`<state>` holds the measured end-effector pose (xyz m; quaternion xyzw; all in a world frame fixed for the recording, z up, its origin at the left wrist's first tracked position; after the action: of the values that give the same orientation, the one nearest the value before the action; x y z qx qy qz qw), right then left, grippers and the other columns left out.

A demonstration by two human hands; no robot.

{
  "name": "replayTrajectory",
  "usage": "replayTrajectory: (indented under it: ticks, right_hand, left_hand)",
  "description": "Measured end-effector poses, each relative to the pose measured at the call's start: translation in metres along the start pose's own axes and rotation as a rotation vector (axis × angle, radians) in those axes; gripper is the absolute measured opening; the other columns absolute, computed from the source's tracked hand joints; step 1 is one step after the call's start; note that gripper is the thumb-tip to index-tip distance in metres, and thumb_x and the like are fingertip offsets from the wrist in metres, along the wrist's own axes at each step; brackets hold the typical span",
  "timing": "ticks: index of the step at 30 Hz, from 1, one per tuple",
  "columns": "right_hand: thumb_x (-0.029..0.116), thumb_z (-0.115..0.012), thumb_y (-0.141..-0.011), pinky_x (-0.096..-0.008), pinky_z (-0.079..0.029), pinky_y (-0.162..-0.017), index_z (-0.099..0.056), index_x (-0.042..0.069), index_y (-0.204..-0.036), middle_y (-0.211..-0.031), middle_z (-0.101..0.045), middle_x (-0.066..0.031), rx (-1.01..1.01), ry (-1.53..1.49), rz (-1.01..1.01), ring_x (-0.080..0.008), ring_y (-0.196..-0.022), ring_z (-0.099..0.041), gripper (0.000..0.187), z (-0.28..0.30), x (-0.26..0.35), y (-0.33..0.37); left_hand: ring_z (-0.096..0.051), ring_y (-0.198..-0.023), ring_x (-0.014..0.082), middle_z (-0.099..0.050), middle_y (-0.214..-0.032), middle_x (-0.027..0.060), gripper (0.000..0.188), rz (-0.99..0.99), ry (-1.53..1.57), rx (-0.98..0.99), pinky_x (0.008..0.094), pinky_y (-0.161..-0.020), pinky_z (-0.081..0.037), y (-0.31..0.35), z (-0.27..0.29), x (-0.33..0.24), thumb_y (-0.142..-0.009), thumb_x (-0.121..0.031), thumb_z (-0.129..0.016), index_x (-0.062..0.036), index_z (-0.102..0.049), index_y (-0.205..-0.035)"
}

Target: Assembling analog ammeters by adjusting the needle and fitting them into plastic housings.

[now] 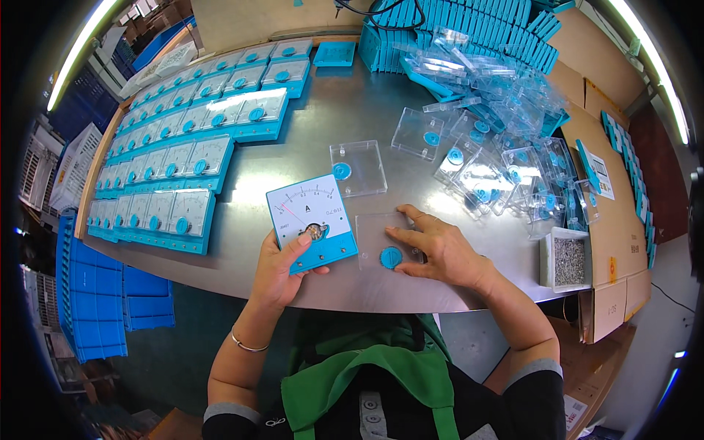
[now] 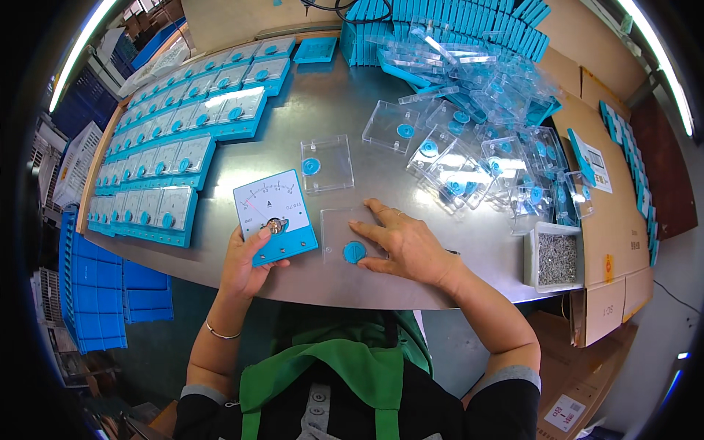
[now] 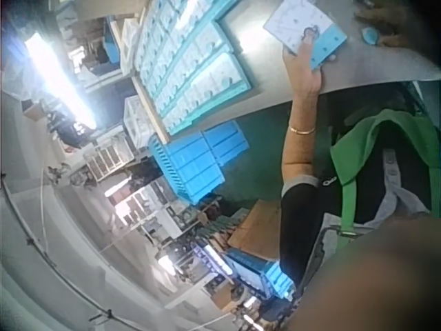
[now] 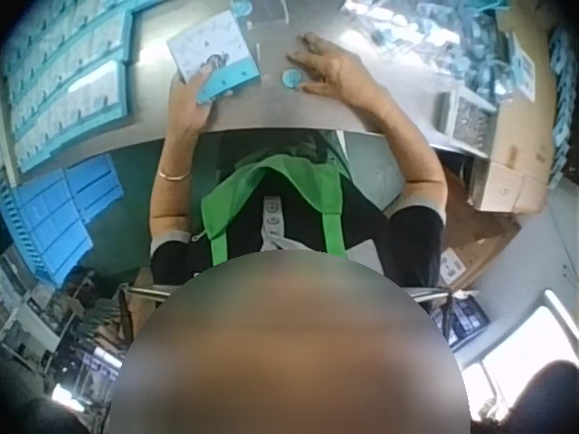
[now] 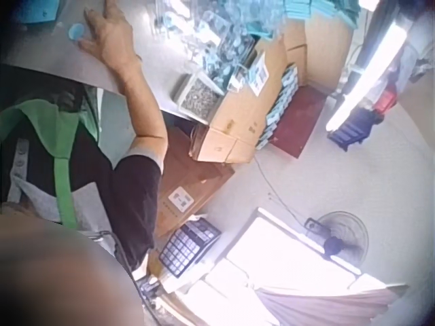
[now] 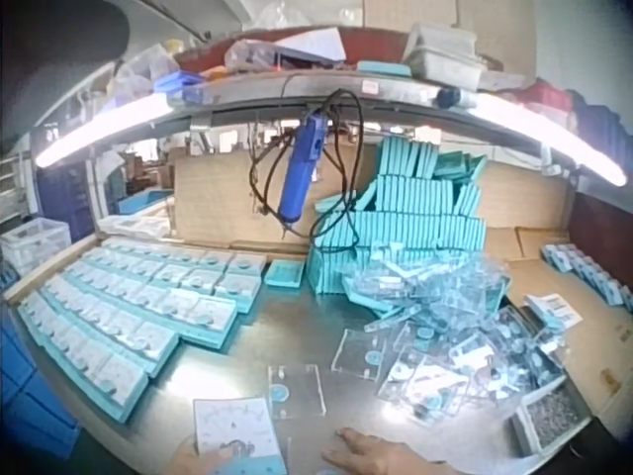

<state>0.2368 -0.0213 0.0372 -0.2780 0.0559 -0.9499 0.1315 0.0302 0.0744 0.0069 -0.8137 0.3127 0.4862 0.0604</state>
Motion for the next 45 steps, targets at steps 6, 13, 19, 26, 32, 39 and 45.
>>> replayTrajectory:
  ticks: [6, 13, 19, 26, 32, 39, 45]
  right_hand:
    - [0.030, -0.084, -0.060, -0.0310, -0.050, -0.069, -0.064, 0.008, -0.114, -0.125, -0.053, -0.0227, -0.093, -0.246, -0.101, -0.0253, -0.086, -0.060, 0.061, 0.023, 0.002, 0.003]
    - [0.027, -0.084, -0.062, -0.0268, -0.048, -0.059, -0.065, 0.008, -0.112, -0.117, -0.058, -0.0208, -0.072, -0.405, -0.193, -0.0155, -0.063, -0.053, 0.057, 0.025, 0.024, -0.042]
    - [0.029, -0.082, -0.063, -0.0263, -0.047, -0.057, -0.066, 0.005, -0.108, -0.115, -0.058, -0.0214, -0.021, -0.420, -0.122, -0.0152, -0.060, -0.052, 0.054, 0.011, 0.026, -0.049]
    - [0.030, -0.082, -0.065, -0.0257, -0.046, -0.056, -0.066, 0.005, -0.110, -0.113, -0.059, -0.0207, 0.041, -0.461, -0.202, -0.0134, -0.059, -0.051, 0.054, 0.004, 0.020, -0.044]
    - [0.029, -0.082, -0.065, -0.0264, -0.048, -0.060, -0.066, 0.007, -0.112, -0.117, -0.057, -0.0223, 0.071, -0.540, -0.247, -0.0157, -0.066, -0.055, 0.053, 0.002, 0.020, -0.032]
    - [0.019, -0.082, -0.064, -0.0308, -0.048, -0.071, -0.064, 0.011, -0.117, -0.133, -0.045, -0.0246, -0.107, -0.294, -0.023, -0.0224, -0.089, -0.060, 0.056, 0.014, 0.039, -0.006]
    - [0.017, -0.078, -0.070, -0.0309, -0.049, -0.069, -0.062, 0.008, -0.117, -0.135, -0.042, -0.0238, -0.187, -0.123, 0.106, -0.0222, -0.087, -0.061, 0.050, 0.027, 0.058, -0.002]
  left_hand:
    - [-0.065, -0.090, 0.0260, -0.059, -0.112, 0.0169, 0.041, 0.091, 0.157, 0.056, 0.0396, -0.063, -0.059, 0.005, 0.010, 0.006, -0.095, -0.029, -0.043, 0.0003, -0.041, -0.125]
    - [-0.063, -0.098, 0.0264, -0.054, -0.123, 0.0138, 0.054, 0.361, 0.337, 0.215, 0.0410, -0.067, -0.059, 0.014, -0.019, 0.047, -0.098, -0.047, -0.026, -0.0088, -0.036, -0.134]
    - [-0.064, -0.095, 0.0272, -0.055, -0.120, 0.0137, 0.055, 0.387, 0.361, 0.216, 0.0392, -0.067, -0.059, 0.017, -0.029, 0.046, -0.098, -0.048, -0.022, -0.0083, -0.034, -0.134]
    - [-0.064, -0.094, 0.0350, -0.055, -0.119, 0.0161, 0.062, 0.409, 0.377, 0.238, 0.0373, -0.067, -0.060, 0.020, -0.035, 0.050, -0.096, -0.053, -0.020, -0.0049, -0.032, -0.134]
    - [-0.063, -0.098, 0.0340, -0.054, -0.122, 0.0157, 0.063, 0.409, 0.338, 0.202, 0.0385, -0.071, -0.059, 0.026, -0.036, 0.059, -0.096, -0.054, -0.020, -0.0055, -0.032, -0.135]
    - [-0.060, -0.104, 0.0250, -0.053, -0.125, 0.0107, 0.069, 0.344, 0.228, 0.222, 0.0387, -0.077, -0.056, 0.035, -0.056, 0.063, -0.093, -0.060, -0.015, -0.0105, -0.029, -0.140]
    - [-0.060, -0.100, 0.0239, -0.054, -0.119, 0.0130, 0.058, 0.099, -0.125, 0.296, 0.0371, -0.077, -0.055, 0.031, -0.053, 0.048, -0.089, -0.033, -0.058, -0.0022, -0.036, -0.132]
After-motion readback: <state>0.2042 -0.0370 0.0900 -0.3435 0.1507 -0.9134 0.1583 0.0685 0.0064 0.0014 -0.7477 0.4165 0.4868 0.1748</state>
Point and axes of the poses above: each hand's wrist, its own y-axis away from the middle knuckle, its own z-axis out of the back of the hand, x = y × z, the point moved 7 cm from there along -y, towards the middle knuckle
